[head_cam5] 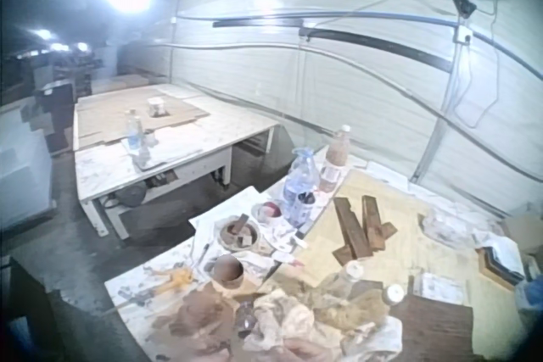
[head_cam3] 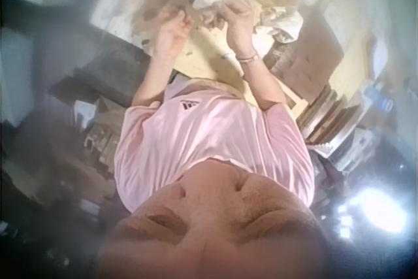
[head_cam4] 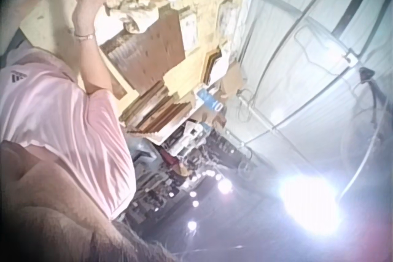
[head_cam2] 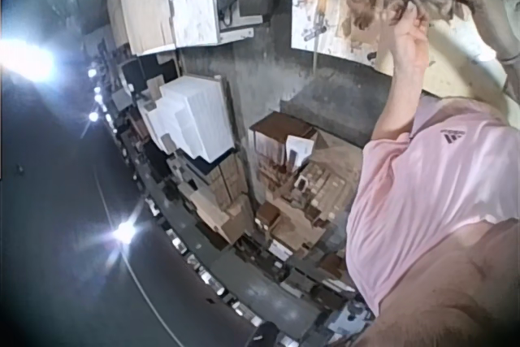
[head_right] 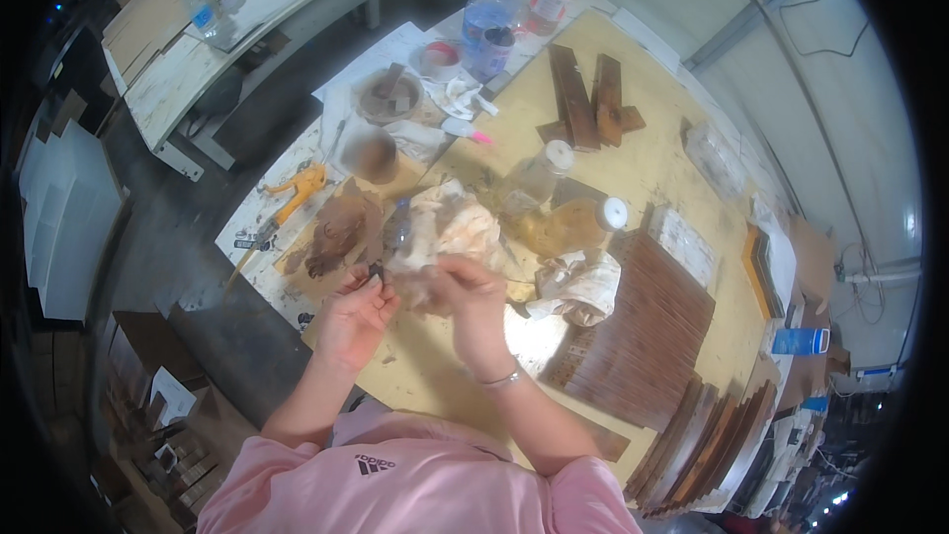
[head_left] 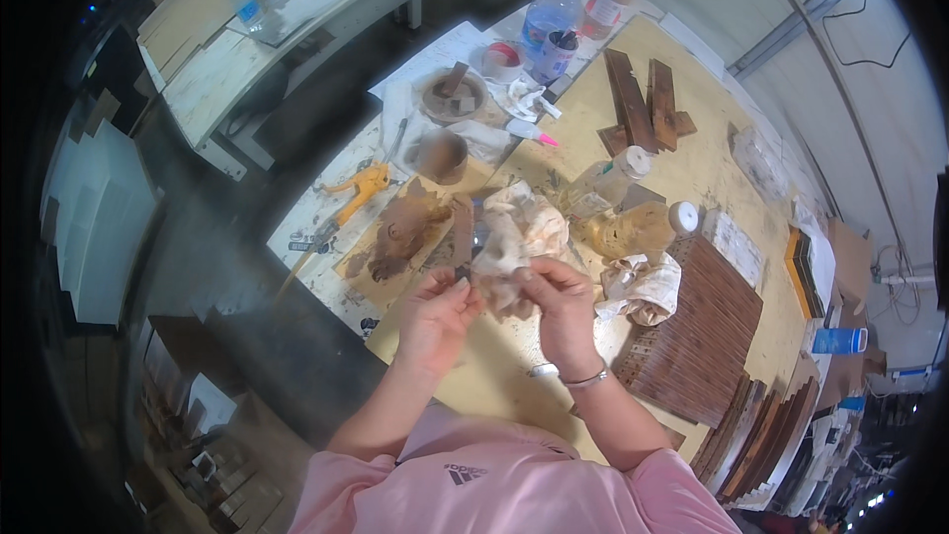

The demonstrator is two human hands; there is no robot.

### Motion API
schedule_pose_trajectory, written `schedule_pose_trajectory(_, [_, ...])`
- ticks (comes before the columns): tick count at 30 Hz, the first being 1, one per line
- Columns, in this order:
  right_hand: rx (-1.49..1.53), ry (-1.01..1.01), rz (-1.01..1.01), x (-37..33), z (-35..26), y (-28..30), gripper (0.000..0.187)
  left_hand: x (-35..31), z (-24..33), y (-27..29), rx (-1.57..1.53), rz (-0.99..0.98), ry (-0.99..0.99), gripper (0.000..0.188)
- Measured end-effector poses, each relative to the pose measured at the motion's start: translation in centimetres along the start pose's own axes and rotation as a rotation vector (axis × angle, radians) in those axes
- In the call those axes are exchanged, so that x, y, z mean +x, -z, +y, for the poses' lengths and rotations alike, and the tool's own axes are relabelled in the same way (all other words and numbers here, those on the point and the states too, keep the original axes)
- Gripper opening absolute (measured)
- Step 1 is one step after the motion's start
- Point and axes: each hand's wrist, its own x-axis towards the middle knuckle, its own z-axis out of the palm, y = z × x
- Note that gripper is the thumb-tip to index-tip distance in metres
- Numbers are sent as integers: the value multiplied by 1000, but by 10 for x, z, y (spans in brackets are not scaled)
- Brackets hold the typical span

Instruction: The person applies a liquid finish to wooden slats using a small foam applicator and wipes them with a cloth. The person handles the slats one at a time, coating all sides before placing them into a stack on the workbench.

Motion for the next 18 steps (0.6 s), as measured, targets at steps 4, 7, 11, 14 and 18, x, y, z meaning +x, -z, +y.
schedule_pose_trajectory(4, [-14, -38, -77, 1, 14, -3, 13, 0, -8, -15, 98, -68, -28, 14])
schedule_pose_trajectory(7, [-78, -59, -100, 2, 12, -2, 14, 4, -11, -13, 141, -33, -63, 6])
schedule_pose_trajectory(11, [-108, -105, -93, 5, 11, 3, 14, 2, -17, -17, 310, 6, -40, 7])
schedule_pose_trajectory(14, [-127, -100, -72, 3, 10, 2, 12, 4, -22, -12, 393, -48, -38, 9])
schedule_pose_trajectory(18, [-296, 4, -90, 0, 9, 2, 5, 5, -27, -11, 419, -101, -77, 11])
